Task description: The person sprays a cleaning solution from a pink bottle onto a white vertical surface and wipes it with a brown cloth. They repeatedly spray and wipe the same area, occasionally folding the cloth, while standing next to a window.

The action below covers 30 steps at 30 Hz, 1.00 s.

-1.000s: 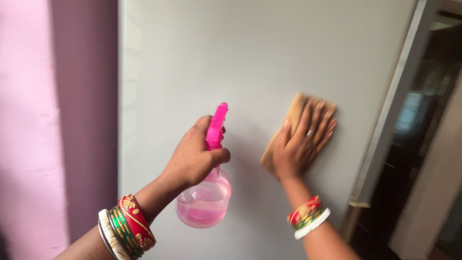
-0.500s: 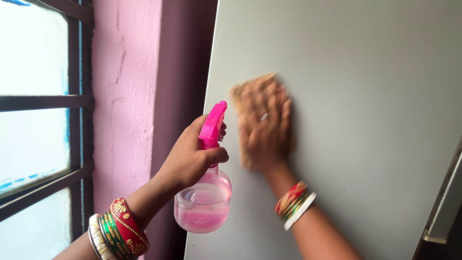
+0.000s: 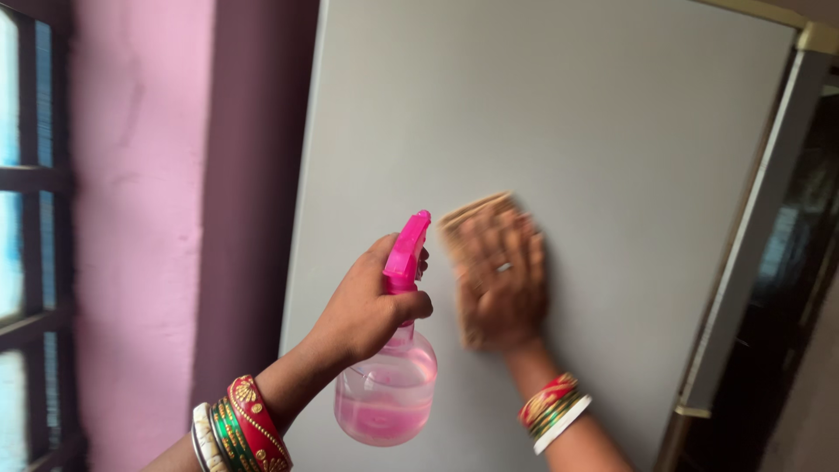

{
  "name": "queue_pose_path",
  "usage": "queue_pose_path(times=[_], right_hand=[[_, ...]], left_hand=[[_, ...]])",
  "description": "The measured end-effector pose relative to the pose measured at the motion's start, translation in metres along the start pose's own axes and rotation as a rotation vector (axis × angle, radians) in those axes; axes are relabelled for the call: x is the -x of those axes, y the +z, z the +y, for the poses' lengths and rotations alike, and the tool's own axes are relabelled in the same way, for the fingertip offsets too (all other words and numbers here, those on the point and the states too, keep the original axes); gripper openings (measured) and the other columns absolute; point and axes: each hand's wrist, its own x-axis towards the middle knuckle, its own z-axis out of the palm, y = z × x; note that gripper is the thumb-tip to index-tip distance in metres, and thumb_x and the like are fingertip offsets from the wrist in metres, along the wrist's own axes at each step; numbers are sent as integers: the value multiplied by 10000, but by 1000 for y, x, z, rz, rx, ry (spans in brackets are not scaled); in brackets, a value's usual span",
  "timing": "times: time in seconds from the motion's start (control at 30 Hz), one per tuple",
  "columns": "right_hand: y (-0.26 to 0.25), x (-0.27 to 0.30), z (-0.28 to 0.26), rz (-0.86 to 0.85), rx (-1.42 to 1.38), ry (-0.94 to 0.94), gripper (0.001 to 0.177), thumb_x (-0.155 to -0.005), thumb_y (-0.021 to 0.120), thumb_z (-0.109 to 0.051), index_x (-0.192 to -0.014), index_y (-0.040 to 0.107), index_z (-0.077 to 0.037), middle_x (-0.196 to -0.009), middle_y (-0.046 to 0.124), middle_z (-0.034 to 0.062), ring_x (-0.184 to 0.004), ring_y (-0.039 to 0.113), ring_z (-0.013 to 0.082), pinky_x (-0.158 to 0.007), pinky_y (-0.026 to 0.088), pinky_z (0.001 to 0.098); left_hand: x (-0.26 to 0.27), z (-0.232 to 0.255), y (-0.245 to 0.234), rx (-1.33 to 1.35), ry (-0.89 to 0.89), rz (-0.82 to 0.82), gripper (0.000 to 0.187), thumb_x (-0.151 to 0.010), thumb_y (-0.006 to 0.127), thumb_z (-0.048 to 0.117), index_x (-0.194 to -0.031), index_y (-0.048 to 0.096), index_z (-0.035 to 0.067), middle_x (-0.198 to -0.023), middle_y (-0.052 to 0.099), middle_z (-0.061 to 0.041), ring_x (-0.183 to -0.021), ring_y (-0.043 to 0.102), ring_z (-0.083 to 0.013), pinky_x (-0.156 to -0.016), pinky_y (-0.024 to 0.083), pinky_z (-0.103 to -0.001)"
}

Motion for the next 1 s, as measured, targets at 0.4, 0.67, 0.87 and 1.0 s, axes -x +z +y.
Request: queue_pose_path(times=[0.4,0.67,0.87,1.0], right_hand=[[-40,136,96,85,134,586,654,-1037,457,-384,-1600,379,-60,-1702,299,172,-1596,144,445,-1276,41,600],[-11,116,7,39,158,540,668,-999,499,-394,-1577,385,-80,-1675,292,144,-1569,158,442,-1254,87,615],[21,64,-93,-70,-10,234,683,-971,544,-386,-1559,395,-71,-1649,315,143,-1527,230,445,-1218,170,635],[42,15,-100,-121,339,57,583,-1044,499,-305,-1588,432,-109,-1708,347,43,-1596,272,305,-1309,199,546]], left_hand=[[10,-8,79,42,-155,-86,533,-632,674,142,-1153,600,55,-1136,654,-84,-1034,651,-237,-898,530,-373],[14,-8,50,18,-68,-25,534,-629,687,128,-1150,597,49,-1083,670,-96,-1001,664,-235,-887,534,-360],[16,-13,11,-72,-70,7,519,-637,704,126,-1136,601,27,-972,675,-113,-892,684,-234,-820,558,-349],[-3,-18,-9,40,27,12,605,-622,687,122,-1212,571,58,-934,709,-78,-841,705,-193,-791,573,-316]])
